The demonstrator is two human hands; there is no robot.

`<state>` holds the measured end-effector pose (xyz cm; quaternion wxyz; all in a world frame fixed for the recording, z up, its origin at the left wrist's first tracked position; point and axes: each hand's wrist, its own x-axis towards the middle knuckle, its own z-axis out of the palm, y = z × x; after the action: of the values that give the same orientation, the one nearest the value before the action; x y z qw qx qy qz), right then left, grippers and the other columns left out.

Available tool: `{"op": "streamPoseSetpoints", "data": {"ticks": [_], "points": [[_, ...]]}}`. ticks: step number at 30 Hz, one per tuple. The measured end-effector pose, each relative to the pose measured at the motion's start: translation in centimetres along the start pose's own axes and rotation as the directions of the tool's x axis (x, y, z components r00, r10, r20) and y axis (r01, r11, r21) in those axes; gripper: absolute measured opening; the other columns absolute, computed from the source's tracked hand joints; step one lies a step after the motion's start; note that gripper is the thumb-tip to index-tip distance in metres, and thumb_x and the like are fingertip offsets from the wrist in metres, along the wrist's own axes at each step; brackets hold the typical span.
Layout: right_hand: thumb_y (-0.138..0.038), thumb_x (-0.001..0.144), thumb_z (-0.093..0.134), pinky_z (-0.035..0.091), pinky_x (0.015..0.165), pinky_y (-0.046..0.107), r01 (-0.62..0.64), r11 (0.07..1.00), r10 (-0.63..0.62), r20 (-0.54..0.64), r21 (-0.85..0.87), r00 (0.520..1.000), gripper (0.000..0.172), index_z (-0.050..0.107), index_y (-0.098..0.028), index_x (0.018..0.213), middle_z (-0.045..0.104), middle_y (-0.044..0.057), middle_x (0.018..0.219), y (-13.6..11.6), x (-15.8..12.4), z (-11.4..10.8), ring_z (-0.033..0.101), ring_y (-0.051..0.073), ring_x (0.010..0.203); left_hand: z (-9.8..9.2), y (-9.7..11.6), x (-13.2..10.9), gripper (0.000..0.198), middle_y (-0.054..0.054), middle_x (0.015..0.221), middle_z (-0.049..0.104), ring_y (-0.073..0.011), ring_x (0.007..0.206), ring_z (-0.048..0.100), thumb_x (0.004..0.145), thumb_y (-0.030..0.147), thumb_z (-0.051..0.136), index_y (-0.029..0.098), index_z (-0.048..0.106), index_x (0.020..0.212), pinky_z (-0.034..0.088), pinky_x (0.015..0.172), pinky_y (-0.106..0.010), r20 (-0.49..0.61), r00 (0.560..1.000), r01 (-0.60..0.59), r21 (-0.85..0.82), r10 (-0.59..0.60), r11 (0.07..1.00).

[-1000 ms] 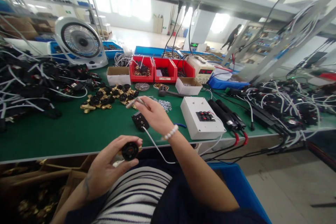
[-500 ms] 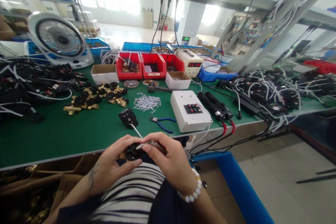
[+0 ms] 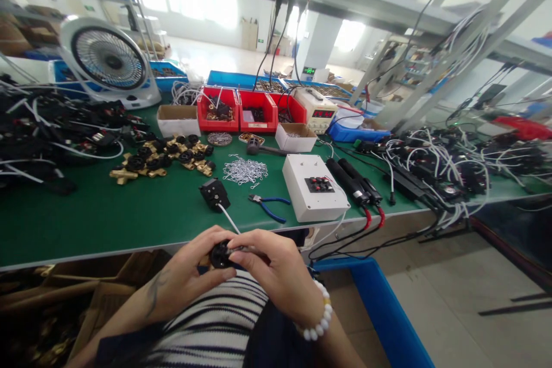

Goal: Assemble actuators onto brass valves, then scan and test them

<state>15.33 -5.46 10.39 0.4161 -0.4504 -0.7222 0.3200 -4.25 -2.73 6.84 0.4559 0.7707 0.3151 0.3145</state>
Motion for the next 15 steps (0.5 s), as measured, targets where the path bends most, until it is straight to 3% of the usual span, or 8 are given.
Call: {"op": "streamPoseSetpoints", "data": {"ticks": [5,11,15], "points": [[-0.025,0.092,0.063,0.054,0.075,0.025,0.016,1.0,-0.014,0.103,-0.027,0.995,0.009,0.072,-0.023,0.093,0.076,0.002,0.088,0.1,0.4,0.2,0.071,0.016,0.079,0.0,0.3,-0.2,0.031,-0.004,0.11,0.062,-0.021,0.104,0.059,0.092,0.038,0.059,0.025,0.058,0.12,0.047,0.093,-0.033,0.054,0.997,0.057,-0.009,-0.056,0.998],[-0.025,0.091,0.062,0.052,0.07,0.023,-0.058,0.997,0.059,0.018,-0.046,0.998,0.01,0.066,-0.023,0.1,0.073,0.001,0.088,0.6,-0.1,1.2,0.068,0.015,0.076,0.9,-0.1,0.3,0.023,-0.001,0.099,0.065,-0.0181,0.09,0.062,0.087,0.034,0.065,0.026,0.063,0.108,0.05,0.079,-0.027,-0.098,0.994,0.05,0.018,-0.048,0.999],[-0.027,0.094,0.058,0.05,0.066,0.022,0.014,0.999,-0.016,-0.03,-0.04,0.999,0.009,0.065,-0.021,0.092,0.071,0.002,0.082,0.8,-0.3,1.3,0.065,0.013,0.07,0.9,-0.2,0.2,0.022,-0.001,0.099,0.066,-0.0183,0.092,0.064,0.087,0.036,0.066,0.026,0.064,0.107,0.052,0.083,-0.027,-0.117,0.993,0.017,0.031,-0.014,0.999]]}}
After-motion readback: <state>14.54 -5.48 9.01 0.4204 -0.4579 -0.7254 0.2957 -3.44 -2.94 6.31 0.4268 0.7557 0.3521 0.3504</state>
